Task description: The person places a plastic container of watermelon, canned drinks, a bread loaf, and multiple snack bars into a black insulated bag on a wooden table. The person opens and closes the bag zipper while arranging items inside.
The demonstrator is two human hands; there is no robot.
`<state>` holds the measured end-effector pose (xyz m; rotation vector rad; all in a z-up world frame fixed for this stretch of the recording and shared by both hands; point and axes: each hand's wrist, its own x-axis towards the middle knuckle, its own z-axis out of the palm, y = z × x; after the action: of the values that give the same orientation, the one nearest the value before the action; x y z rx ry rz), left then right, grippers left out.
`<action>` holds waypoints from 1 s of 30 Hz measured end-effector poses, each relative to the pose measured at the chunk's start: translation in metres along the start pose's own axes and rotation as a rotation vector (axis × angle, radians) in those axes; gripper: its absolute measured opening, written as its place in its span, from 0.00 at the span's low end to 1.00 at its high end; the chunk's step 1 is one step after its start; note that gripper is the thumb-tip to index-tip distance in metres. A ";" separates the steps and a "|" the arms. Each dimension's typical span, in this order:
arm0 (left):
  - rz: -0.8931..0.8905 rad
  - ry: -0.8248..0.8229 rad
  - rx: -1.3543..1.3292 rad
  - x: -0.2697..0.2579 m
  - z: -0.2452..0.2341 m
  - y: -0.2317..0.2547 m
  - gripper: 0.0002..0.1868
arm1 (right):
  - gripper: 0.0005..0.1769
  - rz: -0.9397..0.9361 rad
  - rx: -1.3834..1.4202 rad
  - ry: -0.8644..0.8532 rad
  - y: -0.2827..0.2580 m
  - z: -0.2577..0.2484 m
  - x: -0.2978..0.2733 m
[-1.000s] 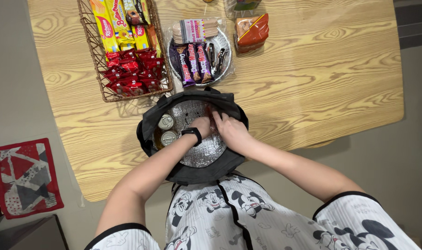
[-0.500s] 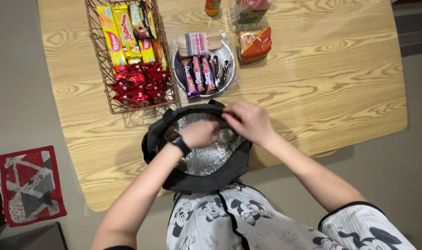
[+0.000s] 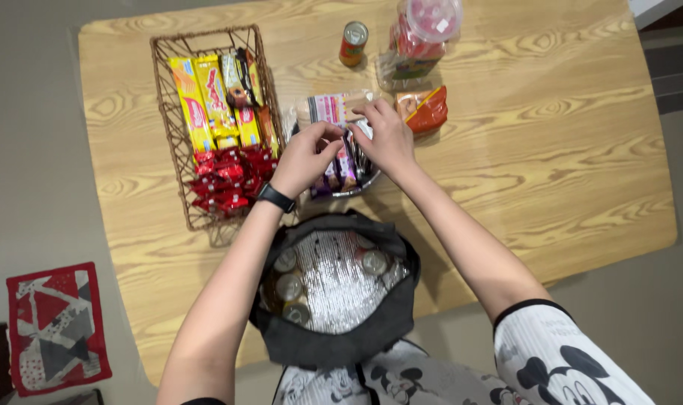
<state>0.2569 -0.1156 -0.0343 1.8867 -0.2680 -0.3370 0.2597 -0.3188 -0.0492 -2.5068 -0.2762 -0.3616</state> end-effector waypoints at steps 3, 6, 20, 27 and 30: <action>0.180 0.118 -0.002 0.030 0.009 -0.021 0.11 | 0.17 -0.034 -0.040 0.053 0.026 0.028 0.024; 0.132 0.140 0.046 0.051 0.015 -0.037 0.12 | 0.23 0.044 -0.045 -0.005 0.056 0.057 0.053; 0.106 0.094 -0.016 0.053 -0.010 -0.039 0.12 | 0.45 0.193 -0.257 -0.143 0.144 0.139 0.165; 0.120 0.103 0.006 0.035 -0.024 -0.026 0.11 | 0.36 0.159 -0.153 -0.109 0.154 0.141 0.165; 0.147 0.124 0.016 0.023 -0.027 -0.016 0.13 | 0.34 0.023 -0.167 -0.065 0.137 0.121 0.156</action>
<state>0.2887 -0.0951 -0.0435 1.8827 -0.3243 -0.1186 0.4677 -0.3410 -0.1673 -2.6871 -0.2513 -0.3057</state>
